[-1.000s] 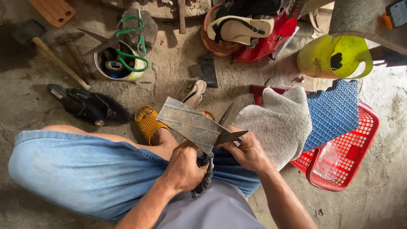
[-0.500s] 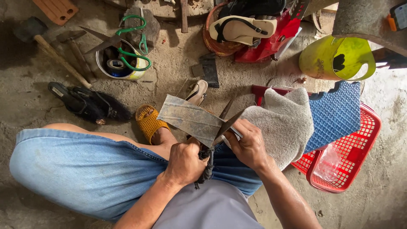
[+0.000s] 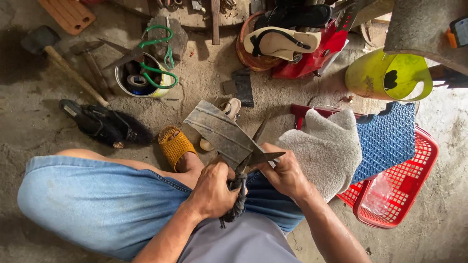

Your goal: Trimming a heel cap with scissors and a knife before sanding the edges of a shoe heel

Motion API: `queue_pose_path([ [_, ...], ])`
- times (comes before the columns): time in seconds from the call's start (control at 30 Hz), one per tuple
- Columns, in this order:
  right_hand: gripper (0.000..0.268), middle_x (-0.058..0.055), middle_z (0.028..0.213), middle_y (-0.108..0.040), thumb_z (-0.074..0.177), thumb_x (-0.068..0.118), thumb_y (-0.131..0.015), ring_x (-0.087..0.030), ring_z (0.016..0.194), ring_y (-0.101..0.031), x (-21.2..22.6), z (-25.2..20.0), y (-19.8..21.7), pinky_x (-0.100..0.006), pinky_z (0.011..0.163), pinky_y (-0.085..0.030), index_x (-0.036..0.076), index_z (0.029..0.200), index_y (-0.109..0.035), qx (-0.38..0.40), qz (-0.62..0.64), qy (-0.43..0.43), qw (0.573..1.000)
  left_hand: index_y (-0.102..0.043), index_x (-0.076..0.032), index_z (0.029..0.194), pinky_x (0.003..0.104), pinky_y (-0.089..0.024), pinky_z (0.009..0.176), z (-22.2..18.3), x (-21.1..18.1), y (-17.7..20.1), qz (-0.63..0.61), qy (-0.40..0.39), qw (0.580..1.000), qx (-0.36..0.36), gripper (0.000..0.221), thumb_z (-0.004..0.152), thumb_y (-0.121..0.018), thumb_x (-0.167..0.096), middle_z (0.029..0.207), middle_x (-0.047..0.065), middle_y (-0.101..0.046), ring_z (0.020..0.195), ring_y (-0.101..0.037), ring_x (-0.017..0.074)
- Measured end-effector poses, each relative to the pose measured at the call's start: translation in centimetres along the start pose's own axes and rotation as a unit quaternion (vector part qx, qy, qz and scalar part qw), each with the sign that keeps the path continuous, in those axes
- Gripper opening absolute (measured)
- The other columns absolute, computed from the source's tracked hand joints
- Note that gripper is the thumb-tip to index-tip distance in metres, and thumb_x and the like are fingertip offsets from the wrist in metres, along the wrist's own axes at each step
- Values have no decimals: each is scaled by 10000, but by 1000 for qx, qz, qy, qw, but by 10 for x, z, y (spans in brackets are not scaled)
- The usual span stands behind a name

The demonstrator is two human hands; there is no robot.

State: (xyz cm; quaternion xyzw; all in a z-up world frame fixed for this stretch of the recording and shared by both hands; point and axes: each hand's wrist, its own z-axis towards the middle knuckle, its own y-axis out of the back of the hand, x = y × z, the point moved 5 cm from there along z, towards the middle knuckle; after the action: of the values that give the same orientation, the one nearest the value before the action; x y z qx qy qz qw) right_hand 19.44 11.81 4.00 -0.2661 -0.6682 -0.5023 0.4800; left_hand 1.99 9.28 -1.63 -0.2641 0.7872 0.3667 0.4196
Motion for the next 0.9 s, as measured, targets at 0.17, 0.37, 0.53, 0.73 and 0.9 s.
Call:
queue_pose_path([
  [0.17, 148, -6, 864, -655, 1042, 182, -559, -191, 744, -633, -3, 3, 3, -324, 678, -475, 120, 999, -686, 6, -25, -18, 999, -597, -63, 831, 460, -519, 707, 3, -5, 8, -14, -19, 999, -33, 262, 754, -760, -254, 780, 104, -721, 772, -681, 344],
  [0.37, 71, -19, 947, -721, 1006, 160, -632, -219, 816, -696, 2, 12, 3, -331, 731, -518, 108, 1035, -671, 5, -100, -42, 994, -564, -53, 721, 510, -449, 563, -1, -3, 12, -14, -71, 993, -93, 289, 797, -754, -256, 678, 143, -665, 626, -629, 406],
  [0.53, 178, -95, 1063, -746, 1011, 167, -626, -268, 908, -729, 18, 26, -2, -352, 750, -553, 69, 1151, -675, -3, -151, -32, 988, -579, -71, 641, 510, -441, 534, -9, 9, 15, 18, -94, 982, -164, 246, 770, -719, -226, 620, 162, -647, 582, -621, 402],
  [0.73, 184, -116, 961, -707, 1032, 172, -583, -293, 791, -668, 44, 43, -9, -355, 709, -513, 32, 1121, -661, -10, -195, 10, 981, -597, -89, 1009, 484, -453, 546, -16, -4, 46, -59, -132, 983, -116, 182, 827, -592, -97, 780, 116, -670, 639, -658, 367],
  [0.9, 117, 34, 855, -639, 1010, 152, -625, -74, 753, -528, 50, 43, -20, -251, 677, -457, 76, 1063, -696, -42, 0, -141, 989, -603, -45, 899, 524, -480, 656, -14, 1, 55, -26, -4, 997, -77, 293, 759, -749, -257, 734, 211, -713, 722, -670, 440],
])
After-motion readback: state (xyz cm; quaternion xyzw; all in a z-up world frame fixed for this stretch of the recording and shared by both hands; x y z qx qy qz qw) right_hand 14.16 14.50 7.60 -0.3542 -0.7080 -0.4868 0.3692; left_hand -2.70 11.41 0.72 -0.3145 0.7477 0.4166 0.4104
